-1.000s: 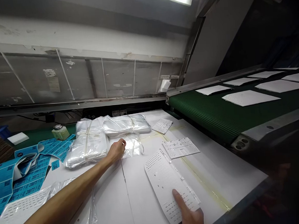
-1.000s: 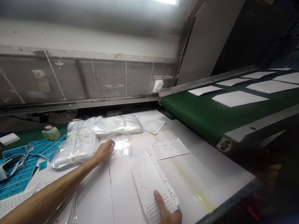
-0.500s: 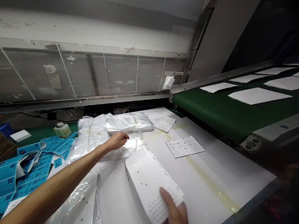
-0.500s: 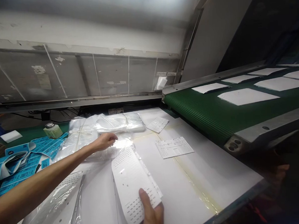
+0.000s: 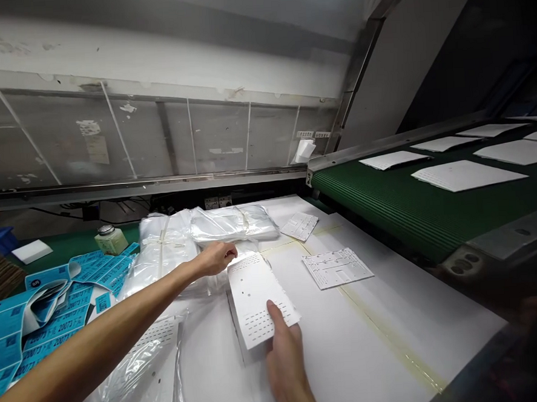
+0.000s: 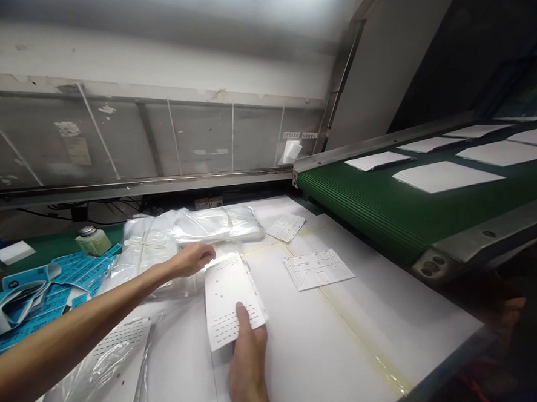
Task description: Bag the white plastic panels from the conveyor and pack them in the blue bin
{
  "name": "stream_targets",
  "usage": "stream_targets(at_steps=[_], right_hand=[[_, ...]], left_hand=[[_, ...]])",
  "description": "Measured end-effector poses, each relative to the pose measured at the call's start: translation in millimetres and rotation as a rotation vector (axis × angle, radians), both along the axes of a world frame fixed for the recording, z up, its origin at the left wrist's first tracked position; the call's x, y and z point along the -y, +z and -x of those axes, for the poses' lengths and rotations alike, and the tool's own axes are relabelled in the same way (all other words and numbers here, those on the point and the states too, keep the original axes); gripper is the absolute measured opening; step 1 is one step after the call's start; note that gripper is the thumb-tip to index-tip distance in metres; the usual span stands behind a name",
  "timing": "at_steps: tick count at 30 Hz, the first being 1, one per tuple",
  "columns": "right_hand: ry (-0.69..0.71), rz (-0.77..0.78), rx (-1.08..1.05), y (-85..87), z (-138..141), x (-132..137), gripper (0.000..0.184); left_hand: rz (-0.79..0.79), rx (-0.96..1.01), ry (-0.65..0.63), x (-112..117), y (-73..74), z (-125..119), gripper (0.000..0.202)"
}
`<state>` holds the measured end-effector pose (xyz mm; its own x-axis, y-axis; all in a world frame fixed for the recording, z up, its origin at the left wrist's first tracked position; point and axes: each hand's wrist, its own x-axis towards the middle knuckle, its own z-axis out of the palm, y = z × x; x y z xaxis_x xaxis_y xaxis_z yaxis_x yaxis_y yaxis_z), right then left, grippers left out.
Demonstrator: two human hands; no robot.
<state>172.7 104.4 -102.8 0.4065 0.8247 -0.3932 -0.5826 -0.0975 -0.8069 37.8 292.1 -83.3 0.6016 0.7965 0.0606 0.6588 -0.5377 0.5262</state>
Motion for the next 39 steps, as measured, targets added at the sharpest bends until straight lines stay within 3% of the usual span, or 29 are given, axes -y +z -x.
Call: stream_targets(at_steps=[5,11,16,24,28,31,34,39], right_hand=[[0.067,0.018,0.016,1.6,23.4,4.0,0.060],[0.047,0.163,0.033,-0.9,14.6,19.6,0.063],[0.070,0.045,0.047,13.1,10.0,8.7,0.055],[0.146,0.037,0.108,29.3,4.5,0.1,0.041],[0.059,0.020,0.101,34.7,4.2,-4.0,0.042],[-0.007,0.019,0.088,29.2,11.7,1.7,0.049],[0.013,-0.001,0.041,17.1,18.6,6.5,0.052],[0.040,-0.101,0.027,0.3,20.3,-14.5,0.049]], left_hand=[[-0.027,0.006,0.021,4.0,4.6,-2.9,0.026],[-0.022,-0.006,0.047,5.4,9.0,2.5,0.027],[-0.013,-0.008,0.043,5.2,7.3,1.6,0.026],[0.011,0.002,0.025,5.6,7.3,4.0,0.026],[0.014,0.004,0.026,5.8,5.4,4.0,0.028],[-0.012,0.012,0.062,3.4,3.1,4.8,0.030],[-0.040,0.019,0.063,3.4,1.4,6.0,0.028],[-0.084,-0.004,-0.006,11.3,0.5,5.2,0.024]])
